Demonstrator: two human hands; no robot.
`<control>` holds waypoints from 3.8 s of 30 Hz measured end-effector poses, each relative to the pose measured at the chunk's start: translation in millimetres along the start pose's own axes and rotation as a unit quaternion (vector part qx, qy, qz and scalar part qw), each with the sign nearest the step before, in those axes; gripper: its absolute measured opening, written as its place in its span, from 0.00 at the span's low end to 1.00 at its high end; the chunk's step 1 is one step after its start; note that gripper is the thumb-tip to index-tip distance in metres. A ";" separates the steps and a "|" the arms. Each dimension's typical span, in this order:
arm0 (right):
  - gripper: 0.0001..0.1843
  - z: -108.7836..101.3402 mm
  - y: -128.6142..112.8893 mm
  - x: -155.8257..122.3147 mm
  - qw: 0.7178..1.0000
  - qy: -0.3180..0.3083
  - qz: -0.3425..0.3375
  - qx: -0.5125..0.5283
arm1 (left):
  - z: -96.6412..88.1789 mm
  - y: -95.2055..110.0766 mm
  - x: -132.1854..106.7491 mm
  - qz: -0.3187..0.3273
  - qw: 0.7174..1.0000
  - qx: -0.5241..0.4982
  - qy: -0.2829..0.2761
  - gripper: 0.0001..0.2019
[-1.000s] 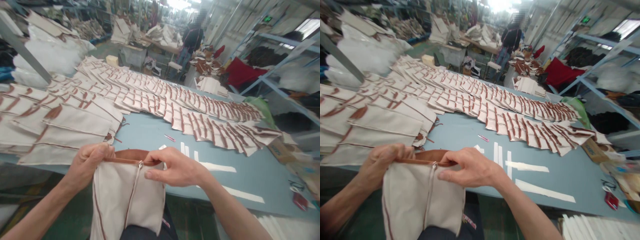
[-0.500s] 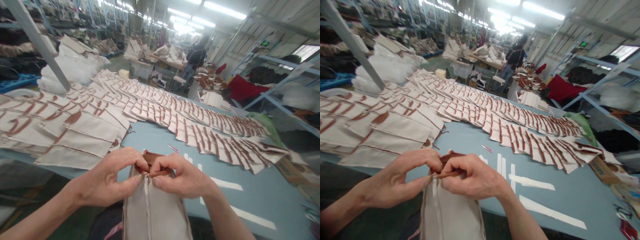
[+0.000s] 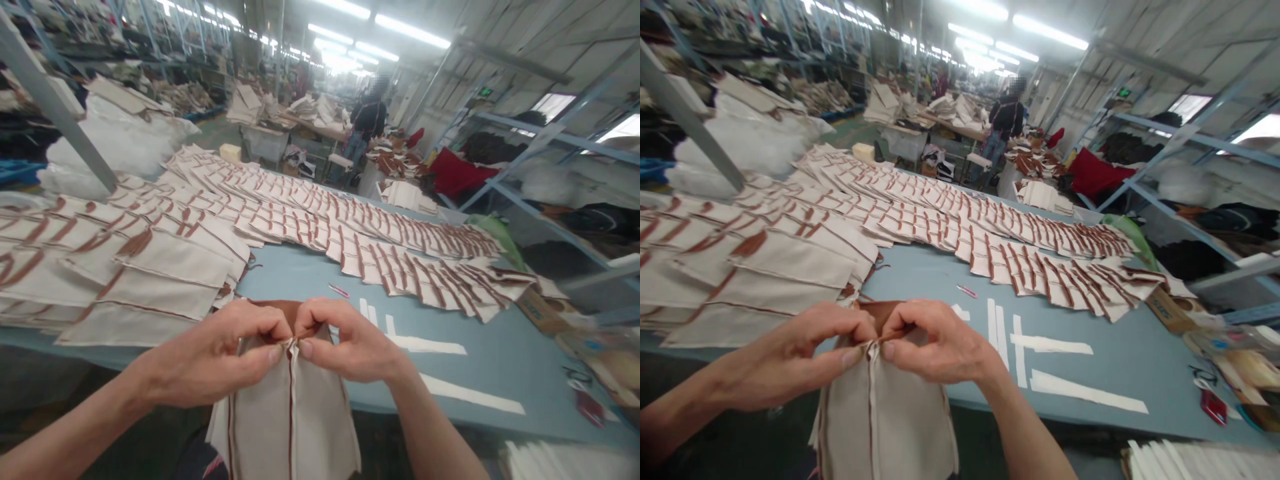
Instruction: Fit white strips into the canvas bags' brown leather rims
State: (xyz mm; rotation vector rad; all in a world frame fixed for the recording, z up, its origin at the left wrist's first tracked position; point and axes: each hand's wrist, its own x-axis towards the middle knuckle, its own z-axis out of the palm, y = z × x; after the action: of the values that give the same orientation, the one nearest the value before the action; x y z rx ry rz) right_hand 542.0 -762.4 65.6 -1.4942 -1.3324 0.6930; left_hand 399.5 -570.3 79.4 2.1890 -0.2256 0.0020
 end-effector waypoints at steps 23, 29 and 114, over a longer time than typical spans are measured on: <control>0.16 55.7 -19.8 23.4 0.992 0.118 -0.019 -0.041 | -34.8 -4.9 -26.0 -0.024 0.994 -0.106 -0.020 0.11; 0.10 50.2 -11.3 25.8 0.995 0.081 -0.033 0.042 | -35.3 -13.0 -19.3 -0.024 0.986 -0.160 -0.047 0.14; 0.12 62.8 4.7 9.5 0.953 0.148 0.173 0.200 | 8.4 -37.7 -17.0 -0.007 0.993 -0.112 0.045 0.16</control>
State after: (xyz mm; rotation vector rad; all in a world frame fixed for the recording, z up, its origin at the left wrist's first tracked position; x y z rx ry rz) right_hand 490.3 -734.8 40.5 -1.4365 -0.6589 0.8622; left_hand 388.2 -552.8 42.7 1.9627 -0.1519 0.0654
